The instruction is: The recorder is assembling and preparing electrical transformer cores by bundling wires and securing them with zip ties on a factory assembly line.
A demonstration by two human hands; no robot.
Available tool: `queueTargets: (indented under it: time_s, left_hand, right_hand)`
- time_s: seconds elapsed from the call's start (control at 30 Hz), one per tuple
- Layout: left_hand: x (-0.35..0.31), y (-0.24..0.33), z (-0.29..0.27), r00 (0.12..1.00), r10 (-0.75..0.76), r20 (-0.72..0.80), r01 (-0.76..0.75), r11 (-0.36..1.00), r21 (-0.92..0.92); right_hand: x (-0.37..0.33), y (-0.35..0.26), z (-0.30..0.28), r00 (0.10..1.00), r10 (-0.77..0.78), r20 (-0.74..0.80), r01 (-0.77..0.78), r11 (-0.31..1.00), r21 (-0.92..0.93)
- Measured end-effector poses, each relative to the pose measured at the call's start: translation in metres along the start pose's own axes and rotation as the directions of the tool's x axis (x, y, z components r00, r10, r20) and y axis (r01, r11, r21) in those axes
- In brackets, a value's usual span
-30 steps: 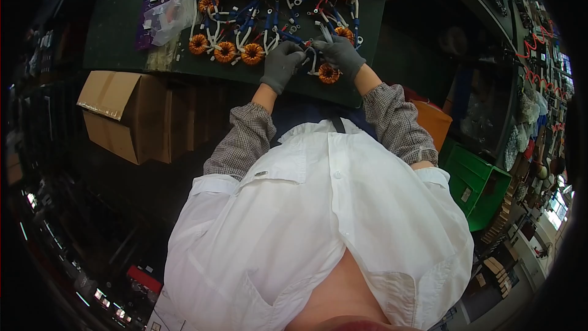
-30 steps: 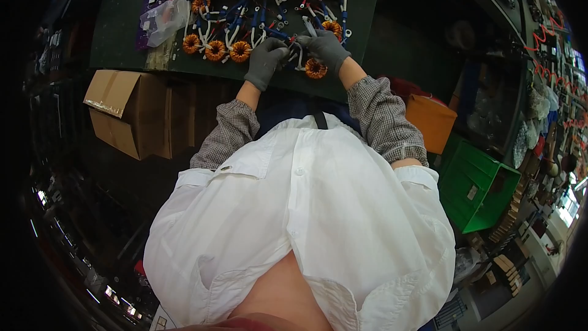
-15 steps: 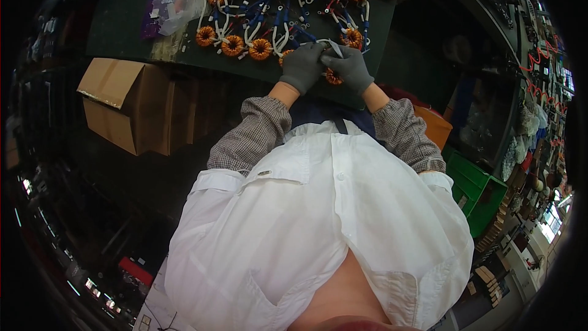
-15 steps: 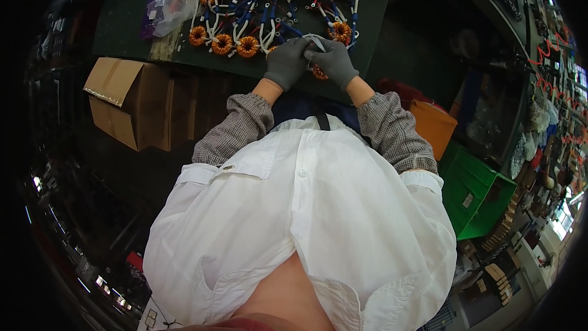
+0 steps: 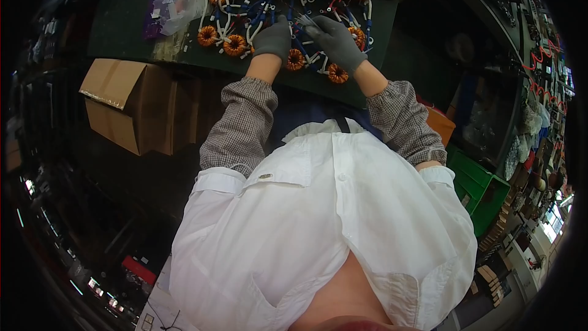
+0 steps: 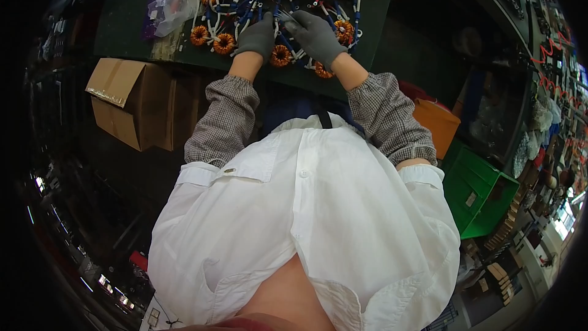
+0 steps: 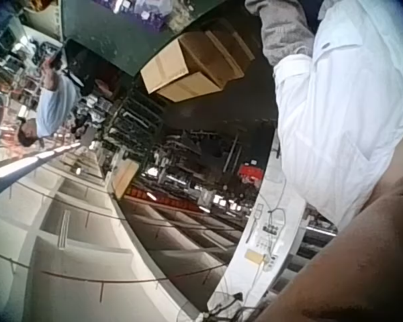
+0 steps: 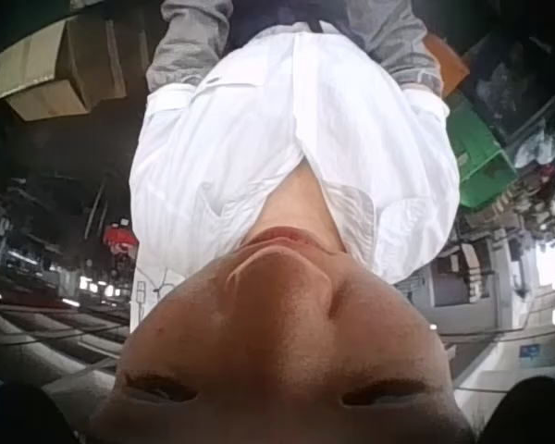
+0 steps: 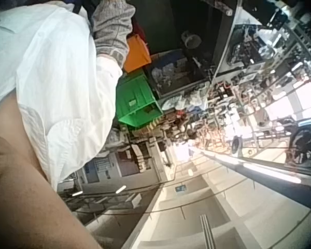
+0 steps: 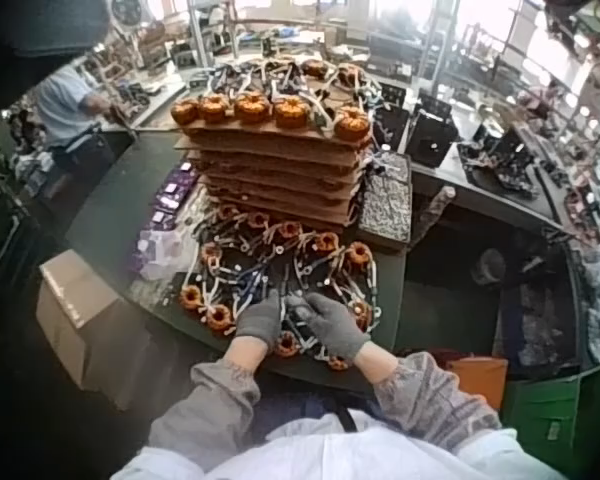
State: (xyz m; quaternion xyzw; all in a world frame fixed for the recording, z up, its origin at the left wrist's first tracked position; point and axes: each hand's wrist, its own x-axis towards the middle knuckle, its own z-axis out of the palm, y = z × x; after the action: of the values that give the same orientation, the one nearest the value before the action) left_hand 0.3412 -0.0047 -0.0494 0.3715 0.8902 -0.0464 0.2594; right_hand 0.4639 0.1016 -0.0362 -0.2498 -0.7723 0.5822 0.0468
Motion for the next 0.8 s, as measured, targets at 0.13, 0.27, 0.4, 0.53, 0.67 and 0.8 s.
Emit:
queueTargets:
  time_s: [0.13,0.27,0.4,0.53,0.67,0.8]
  left_hand:
    - [0.011,-0.009,0.009,0.999,0.020,-0.027,-0.021,0.999,-0.027]
    - [0.000,-0.023,0.050,0.870,-0.181,-0.459,-0.155,0.783,-0.602]
    - [-0.017,-0.024,0.037,0.950,-0.304,-0.070,-0.063,0.033,-0.997]
    - [-0.017,-0.036,0.046,0.964,-0.156,-0.215,-0.172,0.251,-0.953]
    - [-0.020,-0.029,0.039,0.947,-0.182,-0.264,-0.135,0.522,-0.842]
    - [-0.018,-0.025,0.047,0.922,-0.233,-0.308,-0.175,0.457,-0.872]
  right_hand:
    - [0.020,0.000,0.009,0.994,0.088,-0.065,-0.089,0.996,-0.018]
    - [0.021,-0.013,0.006,0.981,0.191,-0.017,-0.192,0.981,-0.018]
    - [0.030,0.017,0.015,0.997,0.068,-0.036,-0.066,0.995,0.069]
    - [0.034,0.003,0.023,0.984,0.154,0.088,-0.168,0.969,0.183]
    - [0.044,-0.002,0.037,0.997,0.054,0.047,-0.056,0.997,0.047]
    - [0.068,-0.012,0.021,0.995,0.093,0.035,-0.060,0.840,-0.539]
